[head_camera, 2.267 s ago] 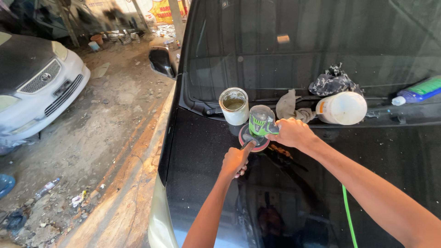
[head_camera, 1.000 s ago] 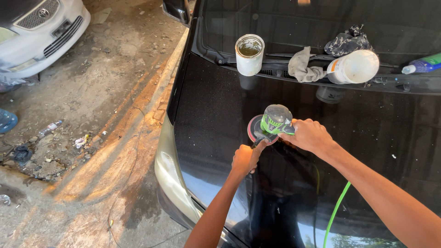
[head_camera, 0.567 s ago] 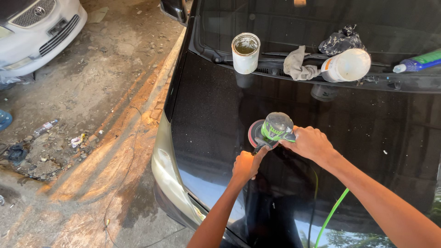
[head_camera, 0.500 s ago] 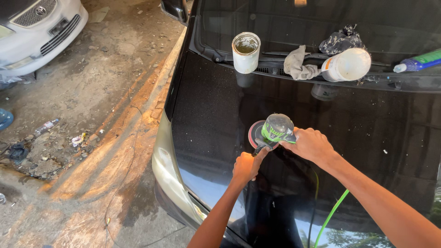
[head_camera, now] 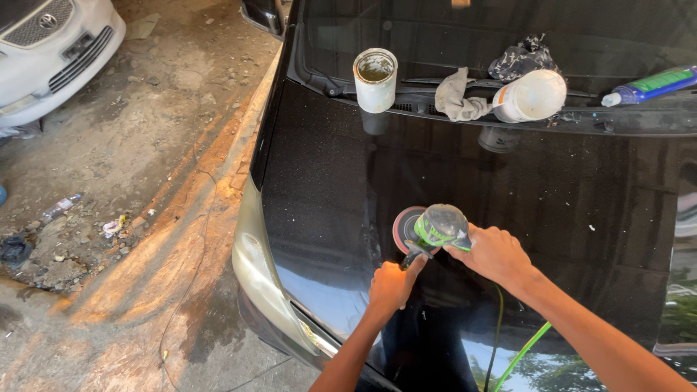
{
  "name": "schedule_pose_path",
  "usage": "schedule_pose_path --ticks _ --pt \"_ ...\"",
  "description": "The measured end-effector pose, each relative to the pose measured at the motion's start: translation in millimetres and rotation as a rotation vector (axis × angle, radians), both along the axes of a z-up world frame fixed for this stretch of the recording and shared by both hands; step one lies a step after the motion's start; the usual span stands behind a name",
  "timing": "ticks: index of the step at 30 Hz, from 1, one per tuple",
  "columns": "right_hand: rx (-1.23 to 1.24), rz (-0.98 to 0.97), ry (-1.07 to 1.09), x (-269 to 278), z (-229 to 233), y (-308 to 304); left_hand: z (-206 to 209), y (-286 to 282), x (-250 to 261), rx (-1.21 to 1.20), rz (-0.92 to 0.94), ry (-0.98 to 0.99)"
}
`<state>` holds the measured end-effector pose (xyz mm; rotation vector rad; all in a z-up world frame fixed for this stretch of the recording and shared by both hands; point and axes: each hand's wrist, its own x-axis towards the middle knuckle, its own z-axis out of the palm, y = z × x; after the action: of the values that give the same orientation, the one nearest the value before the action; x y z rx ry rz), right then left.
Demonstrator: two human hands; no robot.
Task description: The person polishes a black car hood by applying a substance from a can and buffing the surface with an electric polisher. They move the tool across the hood while holding a container and occasionally use a cloth to wipe the surface.
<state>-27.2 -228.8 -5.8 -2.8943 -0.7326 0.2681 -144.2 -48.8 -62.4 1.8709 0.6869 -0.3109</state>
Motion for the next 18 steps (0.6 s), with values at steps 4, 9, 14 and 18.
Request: schedule_pose_path --ticks 4,9,14,18 --pt "0.02 -0.054 0.023 -5.9 -1.8 -11.5 5.6 -7.5 2.7 0.028 -0.012 0.009" --pt "0.007 -0.099 -0.005 26.1 0.0 -22.4 21.0 -9.3 36.7 0.02 -0.076 0.047" --pt "0.028 -0.143 -0.04 67.0 -0.9 -23.1 37.8 -2.3 83.1 0.045 -0.115 0.066" --pt "0.013 -0.164 -0.069 109.3 2.3 -22.6 48.9 2.2 125.0 0.067 -0.135 0.027"
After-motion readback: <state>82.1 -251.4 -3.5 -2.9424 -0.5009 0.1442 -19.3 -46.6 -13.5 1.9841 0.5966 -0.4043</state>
